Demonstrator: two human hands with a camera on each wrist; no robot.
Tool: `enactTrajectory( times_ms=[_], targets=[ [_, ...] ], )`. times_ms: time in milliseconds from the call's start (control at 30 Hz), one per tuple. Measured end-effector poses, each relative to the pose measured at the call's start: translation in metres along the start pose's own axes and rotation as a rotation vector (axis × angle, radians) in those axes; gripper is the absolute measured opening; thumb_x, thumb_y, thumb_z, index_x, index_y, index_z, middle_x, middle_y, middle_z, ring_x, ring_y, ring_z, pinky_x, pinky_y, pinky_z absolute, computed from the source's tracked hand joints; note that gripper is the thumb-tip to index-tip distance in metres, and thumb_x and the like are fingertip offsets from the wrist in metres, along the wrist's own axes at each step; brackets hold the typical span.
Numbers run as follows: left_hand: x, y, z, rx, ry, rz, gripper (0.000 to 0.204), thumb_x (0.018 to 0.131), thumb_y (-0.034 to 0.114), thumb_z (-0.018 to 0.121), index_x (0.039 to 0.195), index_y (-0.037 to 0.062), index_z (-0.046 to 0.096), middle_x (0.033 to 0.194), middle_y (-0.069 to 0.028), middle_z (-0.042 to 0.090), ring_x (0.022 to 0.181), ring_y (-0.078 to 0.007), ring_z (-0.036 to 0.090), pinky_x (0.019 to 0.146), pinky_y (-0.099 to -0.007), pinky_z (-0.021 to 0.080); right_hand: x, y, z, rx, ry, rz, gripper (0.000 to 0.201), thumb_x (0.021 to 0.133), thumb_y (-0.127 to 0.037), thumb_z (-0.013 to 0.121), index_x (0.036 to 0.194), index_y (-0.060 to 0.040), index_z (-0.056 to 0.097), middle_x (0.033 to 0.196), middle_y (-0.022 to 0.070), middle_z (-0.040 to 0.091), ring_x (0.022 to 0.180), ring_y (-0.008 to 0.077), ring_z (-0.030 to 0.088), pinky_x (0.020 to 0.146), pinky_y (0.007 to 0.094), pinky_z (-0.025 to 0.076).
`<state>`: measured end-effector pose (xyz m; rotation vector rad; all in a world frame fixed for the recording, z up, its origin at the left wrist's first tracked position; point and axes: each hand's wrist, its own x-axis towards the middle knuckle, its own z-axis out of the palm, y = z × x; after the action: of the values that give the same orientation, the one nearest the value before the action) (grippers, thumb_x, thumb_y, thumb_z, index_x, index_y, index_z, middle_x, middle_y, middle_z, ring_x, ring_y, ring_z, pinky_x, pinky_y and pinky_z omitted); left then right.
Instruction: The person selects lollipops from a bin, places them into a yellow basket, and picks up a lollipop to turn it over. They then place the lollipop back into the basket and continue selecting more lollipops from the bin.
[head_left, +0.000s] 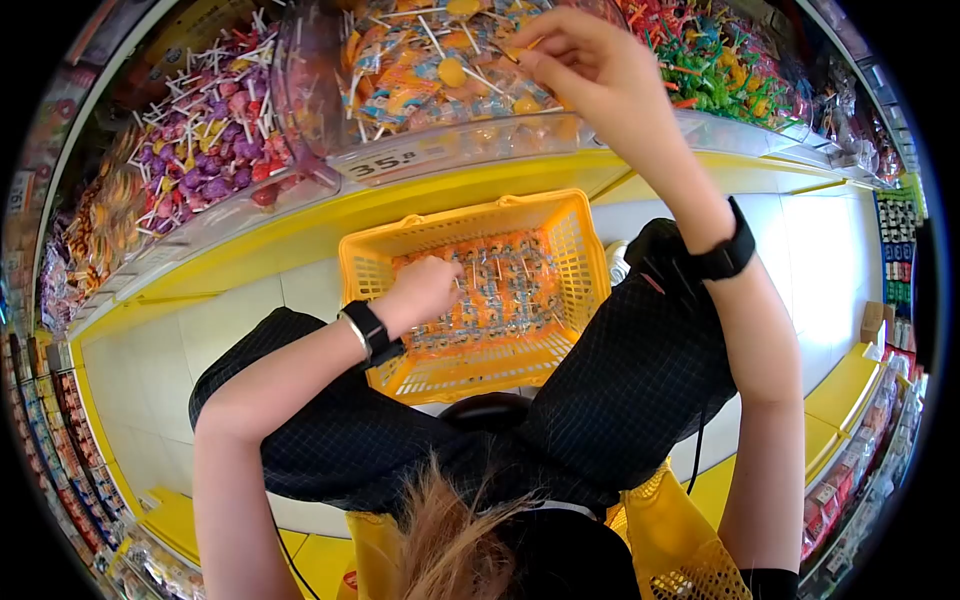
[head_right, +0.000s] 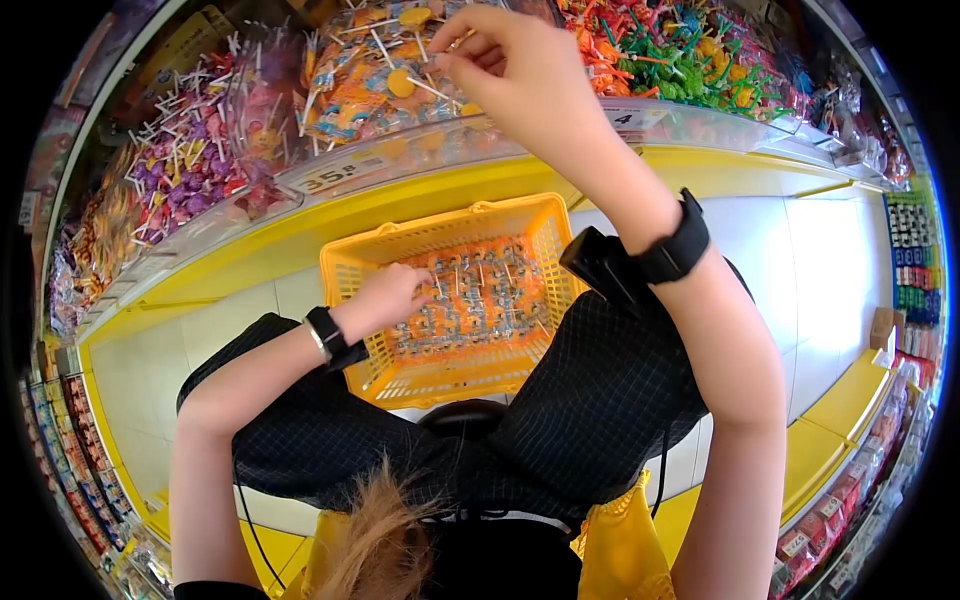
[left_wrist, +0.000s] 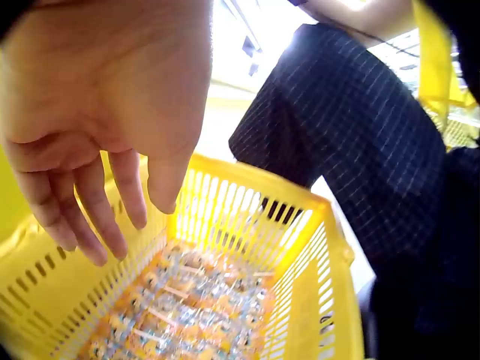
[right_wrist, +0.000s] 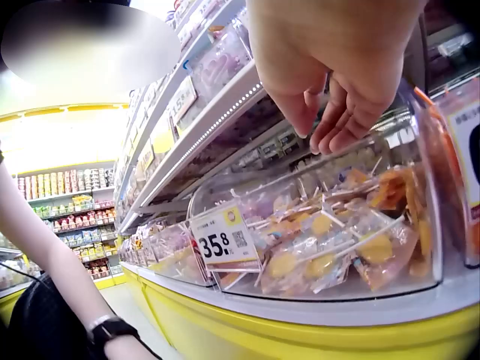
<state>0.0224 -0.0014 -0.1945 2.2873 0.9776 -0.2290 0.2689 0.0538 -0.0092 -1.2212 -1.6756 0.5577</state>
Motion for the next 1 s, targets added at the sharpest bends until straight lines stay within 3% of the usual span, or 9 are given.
enactTrajectory(
  times_ms=[33,67,267,433,500,700,833,933,1000],
  targets=[
    [-0.013,0.018,-0.015,0.003,0.01,-0.001,0.024,0.082,0.017,0.062,0.101,0.0038,0.064,0.09,-0.0168,0.066,0.088,-0.0354,0.063,0.075,-0.045,0.051,0.003,0.009,0.006,-0.069,0.056,-0.141,0.013,0.082,-0.01,0.067,0.091,-0.0032,0.062,0.068,0.0048,0.064,0.061,0.0082,0.061,0.057,0.0233,0.049],
    [-0.025,0.036,-0.028,0.067,0.062,0.078,0.023,0.082,0.016,0.062,0.103,0.0051,0.063,0.09,-0.0146,0.065,0.087,-0.0339,0.062,0.074,-0.0437,0.051,0.004,0.01,0.01,-0.137,-0.02,-0.081,0.022,0.08,-0.011,0.067,0.101,-0.0063,0.063,0.078,0.0101,0.068,0.071,0.0161,0.067,0.067,0.0272,0.053],
    [-0.067,0.091,-0.06,0.078,0.244,0.244,0.023,0.083,0.013,0.061,0.105,0.0071,0.061,0.089,-0.01,0.062,0.085,-0.0303,0.062,0.07,-0.0409,0.052,0.02,0.025,0.028,-0.289,-0.151,0.009,0.031,0.08,-0.01,0.066,0.11,-0.008,0.062,0.096,0.0081,0.068,0.085,0.0153,0.066,0.076,0.028,0.053],
    [-0.07,0.092,-0.07,0.012,0.324,0.27,0.02,0.083,0.011,0.06,0.102,0.0072,0.062,0.088,-0.0104,0.062,0.084,-0.0309,0.062,0.07,-0.0413,0.052,0.028,0.029,0.04,-0.305,-0.154,-0.002,0.03,0.08,-0.014,0.066,0.109,-0.008,0.062,0.094,0.0085,0.068,0.082,0.0151,0.065,0.075,0.0288,0.052],
    [-0.07,0.092,-0.079,-0.047,0.344,0.276,0.017,0.084,0.01,0.059,0.101,0.0075,0.062,0.088,-0.0106,0.063,0.084,-0.0314,0.062,0.069,-0.0418,0.052,0.028,0.03,0.046,-0.263,-0.126,0.028,0.032,0.075,-0.019,0.07,0.103,-0.0036,0.062,0.087,0.0166,0.066,0.081,0.0282,0.066,0.07,0.0361,0.051],
    [-0.072,0.087,-0.089,-0.098,0.349,0.249,0.015,0.085,0.011,0.059,0.1,0.0071,0.063,0.088,-0.0116,0.063,0.084,-0.032,0.062,0.069,-0.0421,0.052,0.033,0.017,0.043,-0.316,-0.245,0.039,0.023,0.075,-0.019,0.07,0.09,-0.0029,0.065,0.08,0.0173,0.062,0.075,0.0309,0.063,0.067,0.0377,0.049],
    [-0.071,0.086,-0.091,-0.081,0.345,0.244,0.015,0.085,0.01,0.058,0.1,0.0065,0.063,0.088,-0.0121,0.063,0.084,-0.032,0.062,0.069,-0.0427,0.052,0.039,0.028,0.048,-0.26,-0.145,-0.009,0.017,0.075,-0.017,0.068,0.085,-0.003,0.067,0.083,0.0177,0.062,0.076,0.0321,0.061,0.07,0.0375,0.05],
    [-0.072,0.089,-0.093,-0.066,0.349,0.263,0.016,0.085,0.01,0.058,0.1,0.0059,0.063,0.087,-0.0124,0.063,0.084,-0.0322,0.062,0.069,-0.0431,0.052,0.042,0.033,0.045,-0.438,0.03,-0.213,0.016,0.077,-0.015,0.065,0.089,-0.0049,0.069,0.099,0.0166,0.062,0.09,0.0324,0.059,0.078,0.0375,0.049],
    [-0.073,0.091,-0.095,-0.071,0.356,0.289,0.015,0.085,0.01,0.058,0.099,0.0059,0.063,0.087,-0.0121,0.063,0.083,-0.0322,0.062,0.069,-0.043,0.052,0.043,0.04,0.045,-0.744,0.124,-0.322,0.023,0.08,-0.012,0.063,0.102,-0.0106,0.068,0.124,0.0097,0.056,0.106,0.0309,0.053,0.087,0.0396,0.046]
  ],
)
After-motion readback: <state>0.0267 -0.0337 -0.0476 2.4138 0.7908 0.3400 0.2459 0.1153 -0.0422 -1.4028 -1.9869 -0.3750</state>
